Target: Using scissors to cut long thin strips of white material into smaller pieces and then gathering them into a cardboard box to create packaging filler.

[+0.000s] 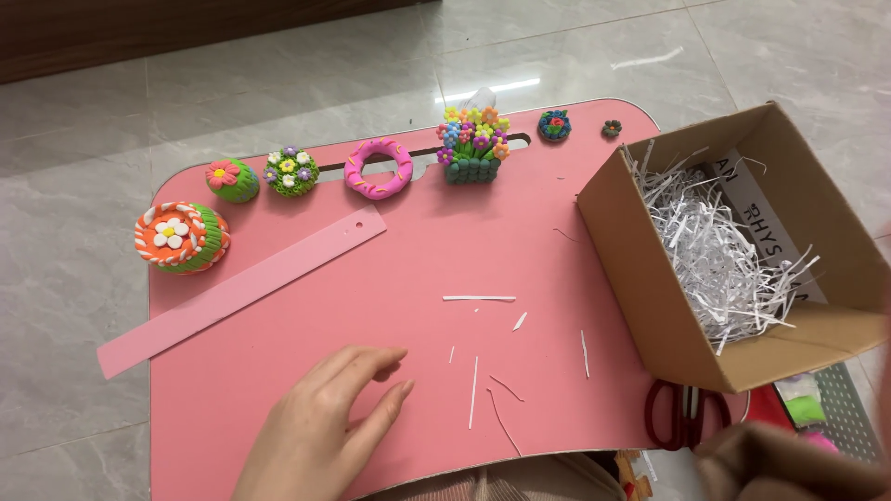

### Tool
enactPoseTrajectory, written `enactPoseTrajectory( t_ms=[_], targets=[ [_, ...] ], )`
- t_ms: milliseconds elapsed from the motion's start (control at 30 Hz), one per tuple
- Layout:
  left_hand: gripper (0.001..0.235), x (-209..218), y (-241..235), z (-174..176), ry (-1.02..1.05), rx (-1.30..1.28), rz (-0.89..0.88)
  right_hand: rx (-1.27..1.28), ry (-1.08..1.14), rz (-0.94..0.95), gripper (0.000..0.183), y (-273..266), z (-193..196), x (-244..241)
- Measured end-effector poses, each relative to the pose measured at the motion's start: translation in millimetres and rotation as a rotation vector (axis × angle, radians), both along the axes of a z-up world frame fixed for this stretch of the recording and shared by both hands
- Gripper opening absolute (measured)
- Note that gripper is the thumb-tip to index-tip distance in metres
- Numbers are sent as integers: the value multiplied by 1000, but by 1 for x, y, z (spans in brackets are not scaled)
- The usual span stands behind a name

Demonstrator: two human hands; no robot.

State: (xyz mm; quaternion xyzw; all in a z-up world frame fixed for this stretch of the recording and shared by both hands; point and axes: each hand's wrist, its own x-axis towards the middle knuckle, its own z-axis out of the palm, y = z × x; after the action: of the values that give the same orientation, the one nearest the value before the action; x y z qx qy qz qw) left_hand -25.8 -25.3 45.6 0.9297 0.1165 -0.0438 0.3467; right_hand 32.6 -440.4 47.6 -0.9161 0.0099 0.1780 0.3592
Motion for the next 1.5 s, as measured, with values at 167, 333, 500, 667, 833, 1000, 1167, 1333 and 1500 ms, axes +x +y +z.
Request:
enactPoseTrajectory(
  t_ms=[167, 333, 500, 667, 833, 1000, 1167, 1333, 1500],
  targets=[
    [39, 30, -11, -24, -240, -71, -45, -42, -470, 266, 58, 126, 22, 29],
    [64, 54, -32, -58, -412, -1, -211, -182, -536, 324, 103, 141, -79, -6],
    [47, 47, -36, -51, -394, -26, -366, 1, -530, 390, 107, 177, -75, -8],
    [43, 23, -23, -49, -309, -218, -375, 110, -476, 618, 101, 188, -54, 1],
    [44, 5, -9, -37, -263, -338, -269, 314, -254, 784, 87, 155, -49, 0],
    [43, -8, 7, -42, -244, -250, -219, -34, -431, 616, 109, 119, -75, -4],
    [50, -9, 5, -51, -245, -194, -254, 79, -377, 577, 99, 146, -77, -11],
    [50, -7, 3, -51, -261, -202, -233, 137, -446, 374, 78, 179, -78, -17],
    [34, -8, 8, -54, -291, -231, -213, 163, -513, 214, 18, 193, -63, -20]
  ],
)
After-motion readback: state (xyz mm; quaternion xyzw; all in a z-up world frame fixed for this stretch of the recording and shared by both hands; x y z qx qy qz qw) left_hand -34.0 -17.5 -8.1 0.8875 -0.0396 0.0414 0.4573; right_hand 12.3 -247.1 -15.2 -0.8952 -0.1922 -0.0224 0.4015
